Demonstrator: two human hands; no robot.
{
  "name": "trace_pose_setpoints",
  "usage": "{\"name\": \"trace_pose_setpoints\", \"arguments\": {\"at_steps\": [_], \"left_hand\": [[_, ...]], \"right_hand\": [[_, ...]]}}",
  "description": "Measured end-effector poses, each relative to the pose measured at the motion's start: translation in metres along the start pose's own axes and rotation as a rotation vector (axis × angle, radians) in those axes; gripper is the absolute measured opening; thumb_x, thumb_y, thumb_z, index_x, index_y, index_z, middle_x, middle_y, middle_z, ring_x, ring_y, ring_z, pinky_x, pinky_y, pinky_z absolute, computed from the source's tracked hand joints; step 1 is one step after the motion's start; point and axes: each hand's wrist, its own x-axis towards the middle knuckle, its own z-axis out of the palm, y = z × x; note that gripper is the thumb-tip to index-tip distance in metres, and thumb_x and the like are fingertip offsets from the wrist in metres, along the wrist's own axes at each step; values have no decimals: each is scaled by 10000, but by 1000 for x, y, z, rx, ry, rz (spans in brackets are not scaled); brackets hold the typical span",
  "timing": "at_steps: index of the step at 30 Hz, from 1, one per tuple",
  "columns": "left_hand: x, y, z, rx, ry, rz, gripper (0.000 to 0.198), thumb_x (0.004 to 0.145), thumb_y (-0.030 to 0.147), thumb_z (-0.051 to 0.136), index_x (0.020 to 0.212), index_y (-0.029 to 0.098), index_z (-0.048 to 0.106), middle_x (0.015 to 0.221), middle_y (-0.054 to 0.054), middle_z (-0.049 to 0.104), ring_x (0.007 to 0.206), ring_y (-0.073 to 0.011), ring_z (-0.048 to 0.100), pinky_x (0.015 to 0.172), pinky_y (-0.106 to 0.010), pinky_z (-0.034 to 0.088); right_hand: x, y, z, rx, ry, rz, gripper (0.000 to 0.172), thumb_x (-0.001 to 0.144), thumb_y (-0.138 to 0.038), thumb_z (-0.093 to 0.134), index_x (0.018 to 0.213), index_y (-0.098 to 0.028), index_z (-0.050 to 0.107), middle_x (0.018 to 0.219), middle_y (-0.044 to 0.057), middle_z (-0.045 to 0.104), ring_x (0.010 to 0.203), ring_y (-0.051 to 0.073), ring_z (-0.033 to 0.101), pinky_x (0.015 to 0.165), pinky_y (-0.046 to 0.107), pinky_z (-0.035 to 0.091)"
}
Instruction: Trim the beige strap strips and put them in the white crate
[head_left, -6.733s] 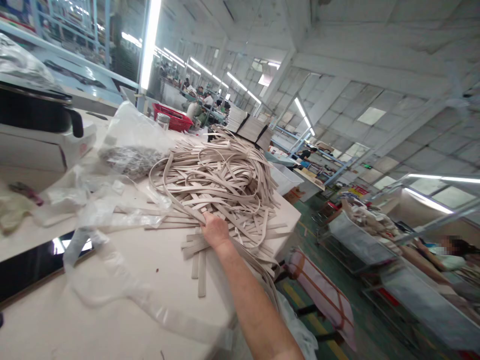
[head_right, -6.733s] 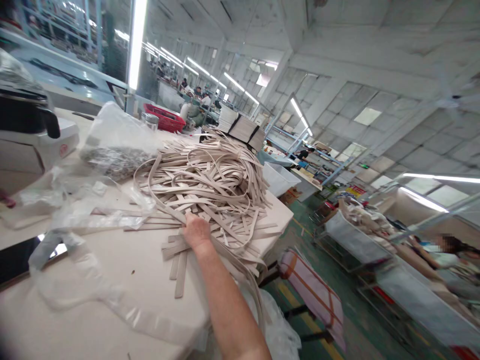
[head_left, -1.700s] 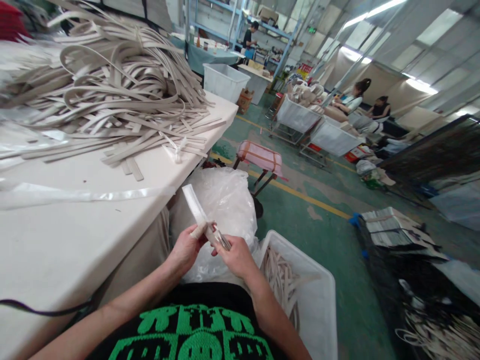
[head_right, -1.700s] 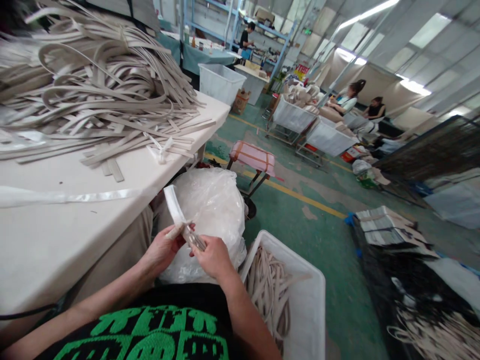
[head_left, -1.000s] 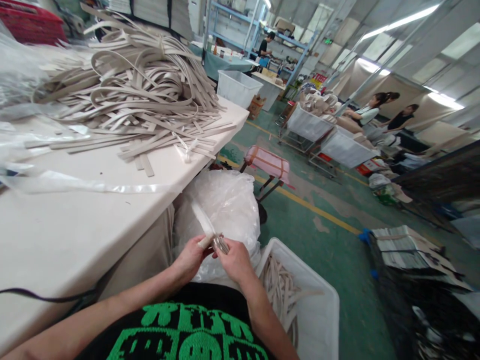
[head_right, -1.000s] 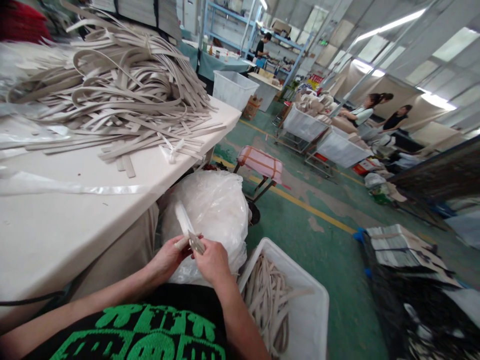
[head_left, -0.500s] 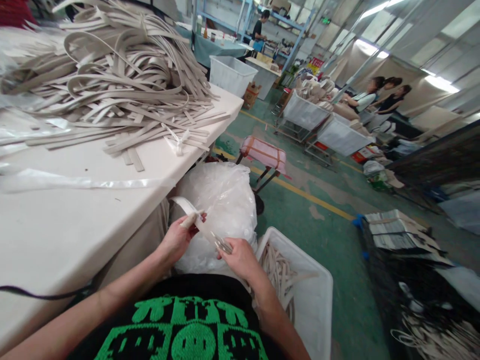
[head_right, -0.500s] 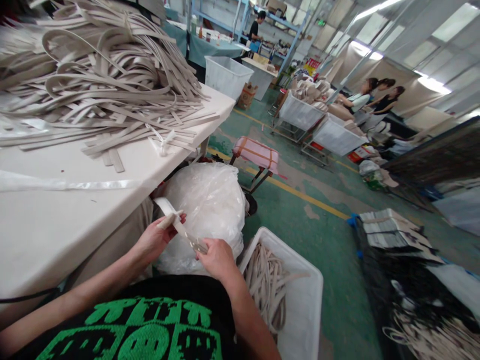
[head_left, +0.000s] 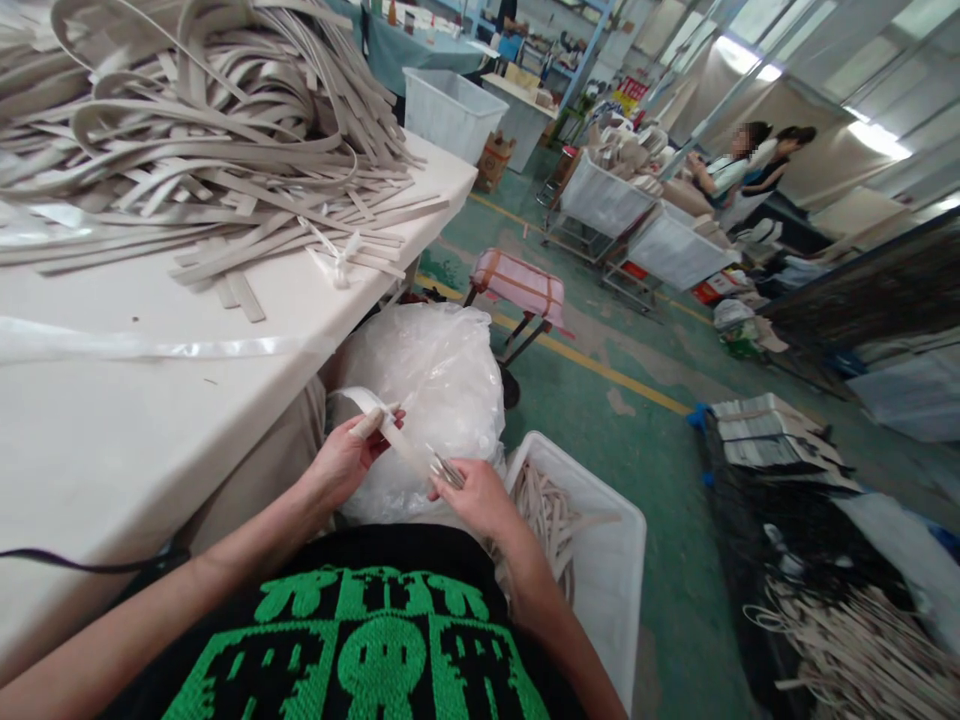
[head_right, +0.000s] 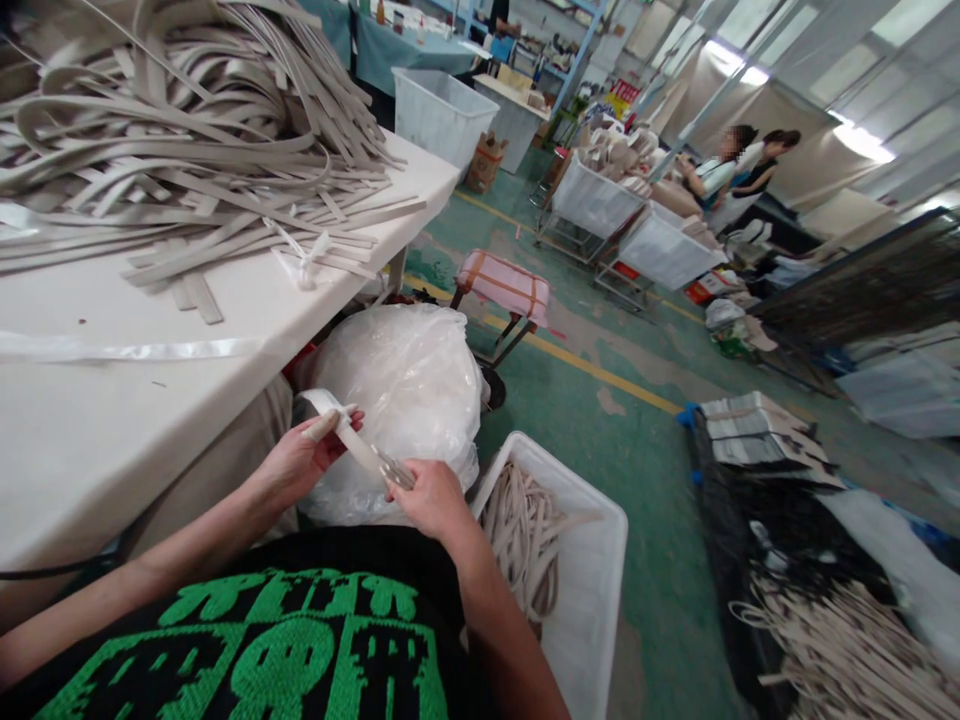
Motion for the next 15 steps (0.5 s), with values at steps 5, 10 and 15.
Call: {"name": "trace_pose_setpoints", "arguments": {"at_steps": [5, 10, 15], "left_hand": [[0, 2, -1, -8, 14, -12, 181, 876, 192, 616, 923, 76, 747, 982, -158, 754, 871, -170, 696, 766, -237, 540], [-2, -10, 0, 22, -3, -104, 162, 844, 229, 673, 901, 101, 755, 996, -142, 756, 822, -157, 686, 701, -226, 533], [-13, -24, 0, 108, -151, -174, 197, 741, 292, 783, 795, 104, 755, 870, -122, 757, 698, -150, 655, 657, -237, 515]], "right_hand": [[-26, 13, -6, 26, 11, 11, 251, 864, -297, 579, 672, -182, 691, 610, -6, 670, 564, 137, 576, 561, 224, 364], [-26, 9, -6, 99, 96, -41, 278, 876, -280, 548, 629, -180, 625, 598, -7, 647, 584, 138, 577, 603, 229, 402], [7, 2, 13, 231, 112, -119, 264, 878, -326, 566, 672, -175, 634, 587, -12, 631, 580, 132, 575, 592, 231, 415]]}}
